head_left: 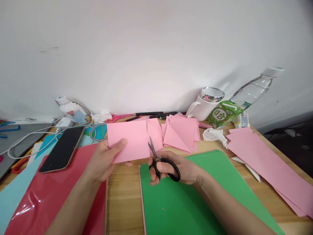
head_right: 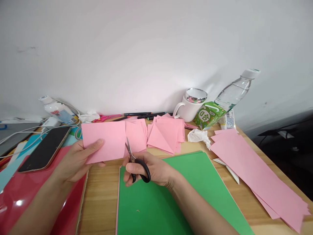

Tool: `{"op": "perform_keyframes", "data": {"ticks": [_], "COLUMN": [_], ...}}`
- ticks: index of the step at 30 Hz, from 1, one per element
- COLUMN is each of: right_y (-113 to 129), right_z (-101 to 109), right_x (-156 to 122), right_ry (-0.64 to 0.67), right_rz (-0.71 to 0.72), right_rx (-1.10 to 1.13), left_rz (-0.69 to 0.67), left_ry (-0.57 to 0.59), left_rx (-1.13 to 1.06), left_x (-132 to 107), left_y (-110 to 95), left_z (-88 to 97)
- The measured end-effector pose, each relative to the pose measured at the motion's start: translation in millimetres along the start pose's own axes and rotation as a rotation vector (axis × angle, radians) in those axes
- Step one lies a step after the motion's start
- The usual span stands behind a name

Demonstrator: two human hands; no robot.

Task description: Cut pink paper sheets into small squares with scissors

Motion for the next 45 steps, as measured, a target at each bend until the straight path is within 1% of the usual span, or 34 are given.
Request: {"op": "perform_keyframes", "data": {"ticks": [3, 5, 8, 11, 15, 20, 24, 29, 33, 38, 42, 45], "right_y": [3.0, 3.9, 4.6, 9.1, 18.6, 21.5, 20.1, 17.2, 13.1, 13.5, 14.9, 14.8], "right_z": [1.2, 1.9, 1.6, 2.1, 5.0, 5.1, 6.7, 7.9, 9.9, 9.9, 9.7, 10.5], "right_x": [2.4, 3.9, 5.3, 5.0, 3.4, 2.0, 1.0, 1.1, 1.9, 1.8, 0.9, 0.5], "right_ry": [-0.06, -0.1, -0.119, -0.137, -0.201, -0.208, -0.237, -0.254, -0.282, -0.282, -0.288, -0.303], "right_rz": [0.084, 0.13, 0.168, 0.209, 0.255, 0.24, 0.231, 0.238, 0.213, 0.213, 0.208, 0.208], "right_rx": [-0.006, 0.0, -0.004, -0.063, -0.16, -0.139, -0.159, -0.125, -0.136, -0.129, -0.129, -0.126], "left_rz": [0.04, 0.052, 0.052, 0.053, 0.052, 0.015, 0.027, 0.024, 0.053, 0.047, 0.037, 0.059], "left_ry": [0.046, 0.074, 0.109, 0.141, 0.163, 0.137, 0.118, 0.134, 0.173, 0.118, 0.119, 0.137], "left_rx": [-0.006, -0.003, 0.023, 0.049, 0.055, 0.013, 0.001, -0.032, 0.017, 0.028, 0.015, 0.01], "left_x": [-0.3, 0.2, 0.3, -1.5, -3.1, -1.6, -1.8, -2.4, -4.7, -9.2, -10.3, -9.3], "left_y": [7.3, 10.1, 10.3, 9.0, 9.7, 10.3, 12.1, 12.8, 12.9, 10.5, 10.4, 12.0], "left_z": [-7.5, -9.2, -8.5, -9.0, -11.7, -8.3, -6.4, -11.3, -16.8, -20.8, -23.1, -22.4]}}
Point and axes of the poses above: each hand's wrist, its own x-axis towards the middle knuckle, its own z-axis out of the back of the hand, y = z × x, the point moved 6 cm from there along x, towards the middle knuckle, and after that the axes turned 15 degrees about -x, right-handed, at the moved point
